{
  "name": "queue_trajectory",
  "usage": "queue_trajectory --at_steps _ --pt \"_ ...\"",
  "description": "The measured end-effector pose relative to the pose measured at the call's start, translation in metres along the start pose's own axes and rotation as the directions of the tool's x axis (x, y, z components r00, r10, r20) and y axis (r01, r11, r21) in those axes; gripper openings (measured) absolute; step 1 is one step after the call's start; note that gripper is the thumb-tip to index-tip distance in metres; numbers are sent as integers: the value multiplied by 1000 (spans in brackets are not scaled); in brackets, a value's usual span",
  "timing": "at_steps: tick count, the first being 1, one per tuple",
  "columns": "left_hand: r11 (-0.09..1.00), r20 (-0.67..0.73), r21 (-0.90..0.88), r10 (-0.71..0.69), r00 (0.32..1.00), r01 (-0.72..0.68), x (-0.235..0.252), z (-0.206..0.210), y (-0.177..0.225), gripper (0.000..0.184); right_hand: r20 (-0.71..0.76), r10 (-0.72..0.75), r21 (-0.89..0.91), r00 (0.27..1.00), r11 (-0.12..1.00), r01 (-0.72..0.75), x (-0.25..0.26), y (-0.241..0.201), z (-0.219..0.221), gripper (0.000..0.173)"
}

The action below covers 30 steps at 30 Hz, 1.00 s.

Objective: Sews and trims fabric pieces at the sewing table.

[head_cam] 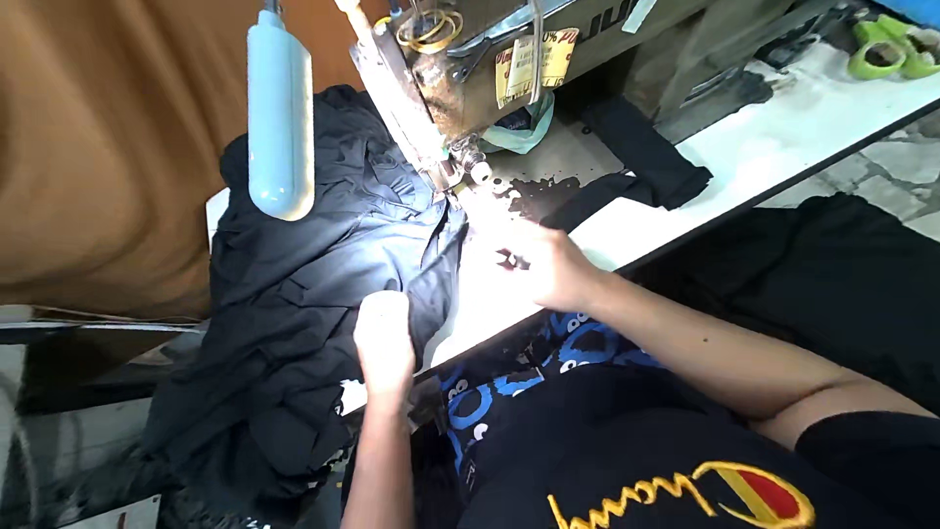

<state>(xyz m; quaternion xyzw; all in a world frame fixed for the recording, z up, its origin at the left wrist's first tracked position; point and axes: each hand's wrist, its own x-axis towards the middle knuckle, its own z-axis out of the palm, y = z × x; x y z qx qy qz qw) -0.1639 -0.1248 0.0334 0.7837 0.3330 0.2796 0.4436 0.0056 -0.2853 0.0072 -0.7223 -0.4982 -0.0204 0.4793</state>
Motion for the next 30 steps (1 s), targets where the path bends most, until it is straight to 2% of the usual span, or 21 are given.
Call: queue_trajectory --at_steps 2,4,6,8,10,12,14,16,18,20,22,25,28,30 --pt "951 9 -237 -202 979 199 12 -7 -3 14 130 -126 29 984 992 123 -4 -9 15 32" --pt "914 43 -286 -287 957 287 18 -8 -7 17 268 -195 11 943 980 200 -3 -14 24 32" --pt "954 32 -142 -262 964 264 22 -10 -13 13 358 -181 -10 916 980 198 1 -17 26 25" --pt "968 21 160 -199 980 194 26 -14 -15 13 387 -176 -20 905 980 200 4 -16 29 21" --pt "914 59 385 -163 985 128 29 -15 -12 17 476 -145 -39 867 982 185 10 -17 31 30" --pt "861 120 504 -156 980 76 31 -17 -7 20 540 -167 -32 825 975 218 15 -19 38 42" --pt "850 164 518 -203 965 90 34 -18 0 21 453 -246 16 857 963 269 17 -17 50 31" --pt "920 198 360 -241 950 158 32 -20 0 16 343 -213 20 915 975 220 24 -18 56 19" --pt "971 242 16 -234 942 237 25 -19 -3 11 277 -159 11 948 987 162 33 -15 60 22" --pt "896 297 -343 -180 938 281 19 -16 -8 17 282 -172 19 944 985 174 37 -10 67 24" --pt "802 307 -510 -166 937 309 16 -13 -10 25 303 -191 45 934 981 186 37 -8 74 18" --pt "778 274 -552 -170 947 300 15 -16 -17 25 202 -187 28 961 982 185 33 -7 73 11" --pt "841 240 -514 -50 969 171 13 -16 -20 22 74 -265 26 961 964 264 19 -9 52 8" --pt "895 262 -440 53 964 70 11 -12 -21 15 144 -313 90 939 949 302 -2 -16 26 9"
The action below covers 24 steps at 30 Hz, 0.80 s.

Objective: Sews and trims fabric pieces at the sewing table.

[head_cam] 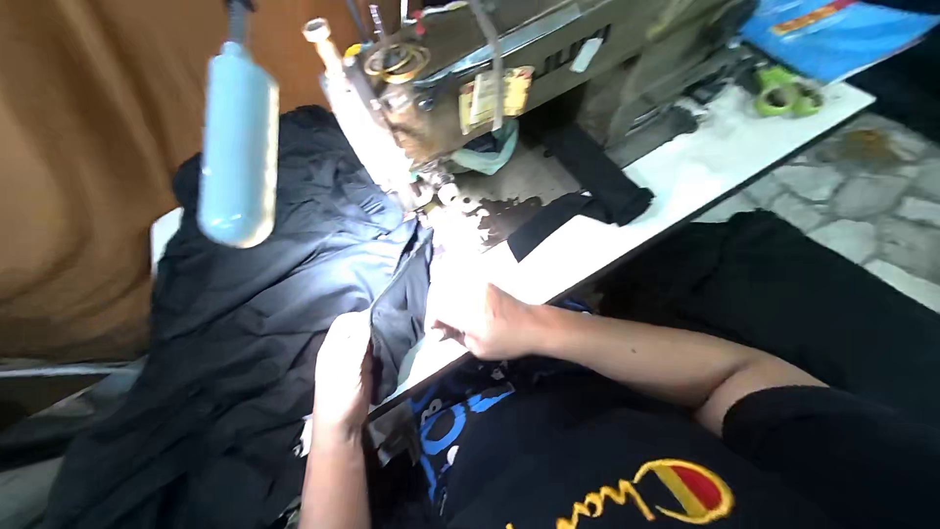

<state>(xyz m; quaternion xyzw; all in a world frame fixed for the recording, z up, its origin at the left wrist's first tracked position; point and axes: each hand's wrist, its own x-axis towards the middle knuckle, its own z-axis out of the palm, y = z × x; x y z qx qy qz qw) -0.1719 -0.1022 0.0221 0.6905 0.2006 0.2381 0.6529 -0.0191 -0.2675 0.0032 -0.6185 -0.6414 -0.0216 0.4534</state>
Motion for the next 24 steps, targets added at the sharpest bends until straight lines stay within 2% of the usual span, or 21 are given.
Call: queue_trajectory --at_steps 2,3,5,6,7,9,11,13,15,16,17,18,19,20,21,23,24 --pt "997 20 69 23 1000 -24 0 10 2 13 201 47 58 978 997 -60 -20 -17 -19 11" --pt "996 34 84 18 999 -21 -1 14 4 12 334 87 56 939 992 -112 -27 -25 -27 12" --pt "991 86 133 -15 996 4 1 17 7 10 574 169 -7 801 979 -202 -34 -35 -43 11" --pt "981 107 192 -53 993 32 1 18 9 9 643 209 -32 737 969 -246 -37 -37 -49 13" --pt "964 115 259 -96 989 63 0 21 12 9 659 243 -39 712 956 -290 -40 -38 -55 16" --pt "946 115 308 -145 983 104 -3 24 15 10 548 289 -41 785 947 -320 -50 -34 -59 14" --pt "980 92 162 -130 987 114 -3 24 11 11 358 314 -74 879 948 -309 -57 -26 -55 10" --pt "992 63 -2 -123 990 123 -1 25 10 15 249 297 -121 922 954 -274 -56 -19 -51 7" --pt "991 59 -26 -126 990 128 -1 24 11 17 318 281 -145 906 958 -247 -53 -20 -51 8" --pt "992 66 40 -123 990 120 -3 24 13 15 416 285 -153 863 958 -243 -51 -23 -54 11" --pt "979 96 177 -116 989 97 -4 25 15 14 544 302 -155 783 953 -259 -49 -28 -60 13" --pt "938 170 344 -104 980 40 -5 26 18 16 651 314 -139 692 944 -298 -46 -33 -66 13" --pt "873 295 483 -85 952 -72 -5 28 21 18 696 307 -108 650 939 -327 -47 -36 -68 12" --pt "781 413 588 -69 908 -208 -4 33 24 22 688 297 -75 662 937 -342 -51 -37 -69 12" --pt "684 511 642 -46 858 -346 -2 41 26 26 634 295 -55 714 939 -339 -58 -37 -68 11" --pt "548 629 643 20 777 -535 8 62 30 28 499 320 -69 806 941 -331 -74 -31 -67 7" --pt "522 660 624 45 750 -581 14 76 32 27 443 337 -83 831 938 -336 -83 -27 -68 7"
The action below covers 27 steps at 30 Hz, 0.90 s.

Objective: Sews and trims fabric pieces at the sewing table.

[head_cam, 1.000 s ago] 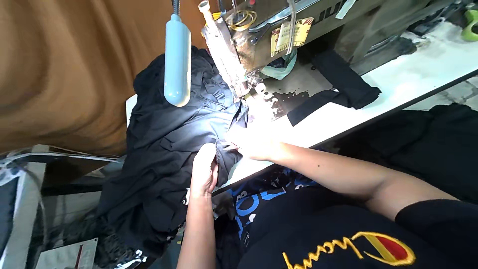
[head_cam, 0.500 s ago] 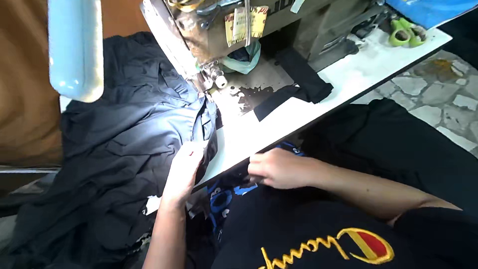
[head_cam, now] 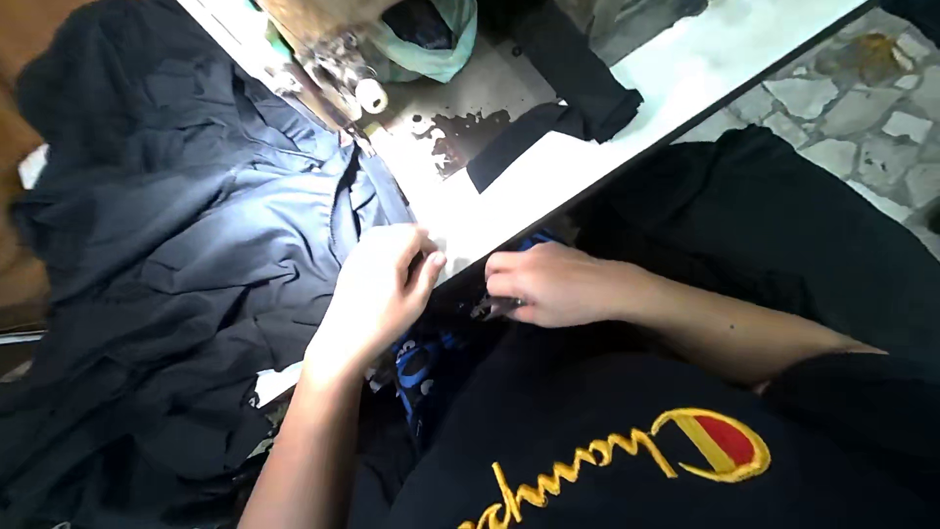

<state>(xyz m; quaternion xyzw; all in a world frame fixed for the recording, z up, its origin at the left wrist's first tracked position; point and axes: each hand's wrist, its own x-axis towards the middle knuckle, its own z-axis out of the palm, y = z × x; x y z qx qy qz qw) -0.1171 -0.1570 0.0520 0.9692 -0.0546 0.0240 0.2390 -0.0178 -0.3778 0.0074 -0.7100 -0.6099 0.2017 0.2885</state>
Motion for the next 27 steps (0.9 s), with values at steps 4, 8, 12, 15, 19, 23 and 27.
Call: queue_trajectory --at_steps 4,8,12,15,19,23,27 --pt "988 10 91 124 992 -124 62 31 6 30 -184 72 48 980 997 -64 -23 19 -3 10" --pt "966 6 242 89 996 -88 79 57 0 25 -513 158 -6 844 982 -187 -49 35 -23 18" --pt "968 -56 227 119 991 -104 60 55 -6 17 -727 330 22 602 888 -460 -66 66 -63 28" --pt "969 -47 233 97 994 -84 58 54 -5 15 -732 497 167 465 793 -586 -60 89 -85 33" --pt "996 -122 72 60 991 -52 48 49 2 14 -636 607 288 476 760 -583 -46 99 -94 37" --pt "906 -300 -421 -185 936 44 33 34 -3 13 -609 640 315 468 737 -598 -38 101 -96 31" --pt "794 -316 -602 -334 888 84 29 24 -11 12 -647 587 313 486 786 -533 -37 111 -96 22"
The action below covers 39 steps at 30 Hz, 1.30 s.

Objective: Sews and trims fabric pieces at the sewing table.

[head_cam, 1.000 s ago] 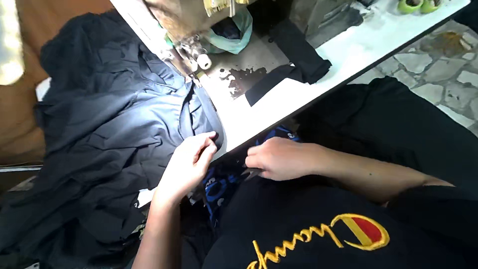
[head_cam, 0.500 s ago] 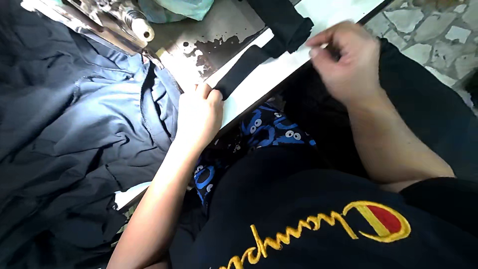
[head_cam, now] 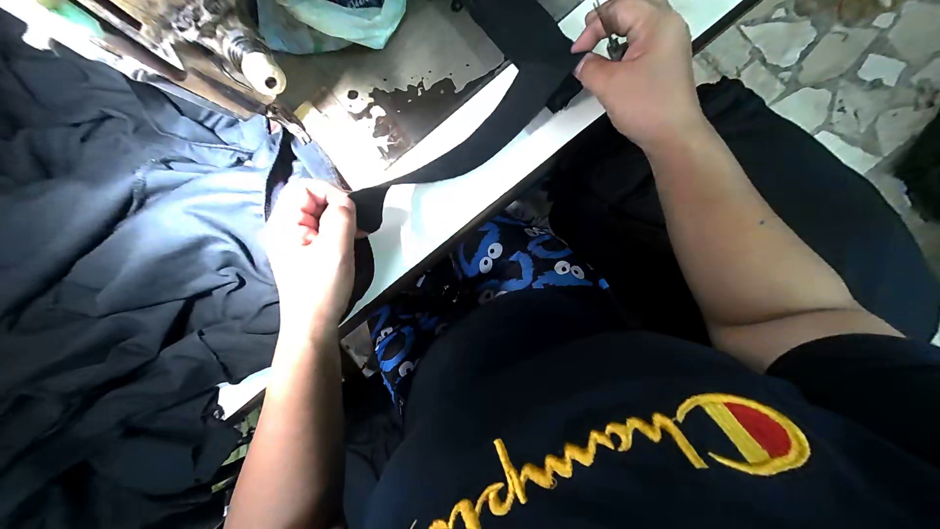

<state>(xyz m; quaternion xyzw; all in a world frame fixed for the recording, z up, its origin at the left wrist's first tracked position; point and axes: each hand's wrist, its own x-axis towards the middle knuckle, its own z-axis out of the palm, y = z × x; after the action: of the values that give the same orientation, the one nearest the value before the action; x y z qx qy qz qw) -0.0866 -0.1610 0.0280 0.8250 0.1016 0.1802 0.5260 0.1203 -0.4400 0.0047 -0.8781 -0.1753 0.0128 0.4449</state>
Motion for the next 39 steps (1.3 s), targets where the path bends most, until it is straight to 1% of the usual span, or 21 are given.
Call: queue_trajectory --at_steps 3,4,6,8,11,13,15,17,18,20,22,23,25,27,28,30,32,33,35,38,39 --pt "990 -34 -108 -96 995 92 -2 -10 3 15 -71 -45 208 996 976 59 1 2 2 17" --pt "985 -34 -134 -116 993 111 -5 -13 6 16 -106 -55 310 993 947 86 1 -2 1 14" --pt "968 2 -189 -168 986 165 -14 -21 11 17 -136 -86 465 987 874 141 1 -11 -5 18" --pt "950 65 -205 -228 972 236 -25 -31 13 16 -139 -119 560 983 809 178 4 -22 -14 22" --pt "933 238 -209 -243 940 294 -50 -44 8 15 -92 -149 645 985 744 173 4 -40 -25 21" --pt "953 346 -66 -255 903 295 -68 -47 11 13 -51 -218 634 975 747 200 1 -55 -25 22" --pt "957 448 194 -284 848 217 -80 -47 13 15 -7 -319 602 948 755 259 -4 -72 -21 21" --pt "927 504 347 -311 806 141 -84 -42 15 21 64 -440 582 896 746 324 -11 -90 -14 20" --pt "932 498 342 -286 819 117 -83 -37 16 24 114 -502 564 857 743 360 -15 -99 -8 18" --pt "970 419 237 -158 894 61 -75 -22 22 34 251 -601 525 759 743 415 -25 -119 8 14" --pt "990 288 134 -10 958 -30 -60 -3 30 52 375 -639 539 672 740 403 -34 -136 26 14" --pt "993 225 88 59 973 -81 -51 5 33 55 413 -639 541 649 745 390 -37 -142 34 14" --pt "984 113 -19 178 978 -177 -36 17 38 42 454 -634 550 626 752 363 -38 -151 39 13" --pt "971 11 -132 203 979 -200 -28 25 41 15 444 -632 564 635 748 350 -39 -155 38 14" --pt "963 -6 -210 172 985 -169 -27 27 42 11 428 -622 571 656 749 338 -39 -155 36 14" --pt "934 -6 -354 56 998 -54 -26 25 43 8 372 -560 590 740 758 277 -41 -151 36 13" --pt "907 -23 -420 -42 999 29 -25 23 42 7 336 -467 629 818 758 174 -44 -142 41 15" --pt "897 -45 -440 -68 997 41 -25 24 41 7 333 -436 651 836 748 131 -46 -137 44 14" --pt "893 -98 -448 -92 991 39 -25 26 40 10 349 -404 659 845 747 85 -54 -128 52 13" --pt "904 -107 -427 -74 992 22 -24 24 38 8 417 -423 604 804 790 103 -66 -127 62 34" --pt "911 -91 -411 -68 993 25 -24 22 40 7 419 -435 600 797 791 116 -67 -126 66 36"
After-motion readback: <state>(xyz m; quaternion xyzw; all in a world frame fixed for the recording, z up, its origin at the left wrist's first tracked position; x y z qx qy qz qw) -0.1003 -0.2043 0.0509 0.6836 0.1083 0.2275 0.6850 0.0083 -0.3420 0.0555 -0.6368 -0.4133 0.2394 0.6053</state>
